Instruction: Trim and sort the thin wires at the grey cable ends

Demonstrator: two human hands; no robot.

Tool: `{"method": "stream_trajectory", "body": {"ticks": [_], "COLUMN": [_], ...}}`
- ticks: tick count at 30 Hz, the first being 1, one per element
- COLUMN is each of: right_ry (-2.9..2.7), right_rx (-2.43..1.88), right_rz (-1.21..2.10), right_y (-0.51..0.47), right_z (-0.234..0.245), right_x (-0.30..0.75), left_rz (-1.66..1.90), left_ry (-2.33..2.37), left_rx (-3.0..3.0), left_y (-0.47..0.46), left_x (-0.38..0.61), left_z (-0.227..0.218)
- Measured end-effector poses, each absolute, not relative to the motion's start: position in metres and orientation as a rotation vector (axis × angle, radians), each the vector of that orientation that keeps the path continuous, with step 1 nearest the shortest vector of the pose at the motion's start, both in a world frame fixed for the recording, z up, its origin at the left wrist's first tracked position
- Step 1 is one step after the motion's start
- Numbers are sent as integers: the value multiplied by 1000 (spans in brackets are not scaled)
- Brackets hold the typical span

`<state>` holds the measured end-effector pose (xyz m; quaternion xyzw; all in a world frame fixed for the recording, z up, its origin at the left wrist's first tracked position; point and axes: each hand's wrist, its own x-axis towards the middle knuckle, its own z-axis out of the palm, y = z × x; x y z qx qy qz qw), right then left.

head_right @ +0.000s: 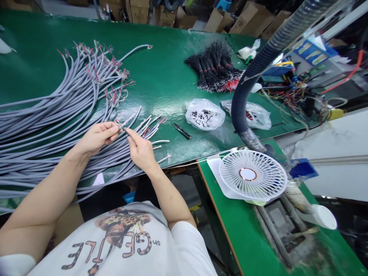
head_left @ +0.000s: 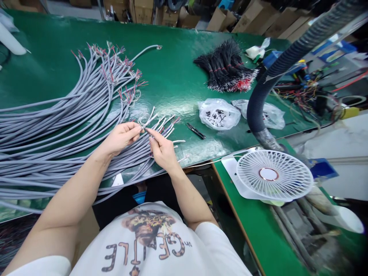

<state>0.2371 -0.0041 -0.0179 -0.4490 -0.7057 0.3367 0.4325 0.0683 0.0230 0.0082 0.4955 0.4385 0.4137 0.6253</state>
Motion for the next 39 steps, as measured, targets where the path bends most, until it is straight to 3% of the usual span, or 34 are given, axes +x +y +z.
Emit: {"method": "stream_trajectory", "body": {"ticks": [18, 30, 39], "right_ry": [-1445, -1784, -1834], "right_rx": [-977, -1063, -1082], "right_rz": [1213, 871, 917], "right_y": [2, -12, -6], "right_z": [-23, -4, -17], "right_x": [230, 238, 252], "left_rz": [923, 941, 927], "left_ry": [1055, 1201, 1069], "left_rx": [1319, 1551, 1148], "left_y": [20, 16, 24], "left_x": [70, 76, 75], "left_z": [9, -1, 2]}}
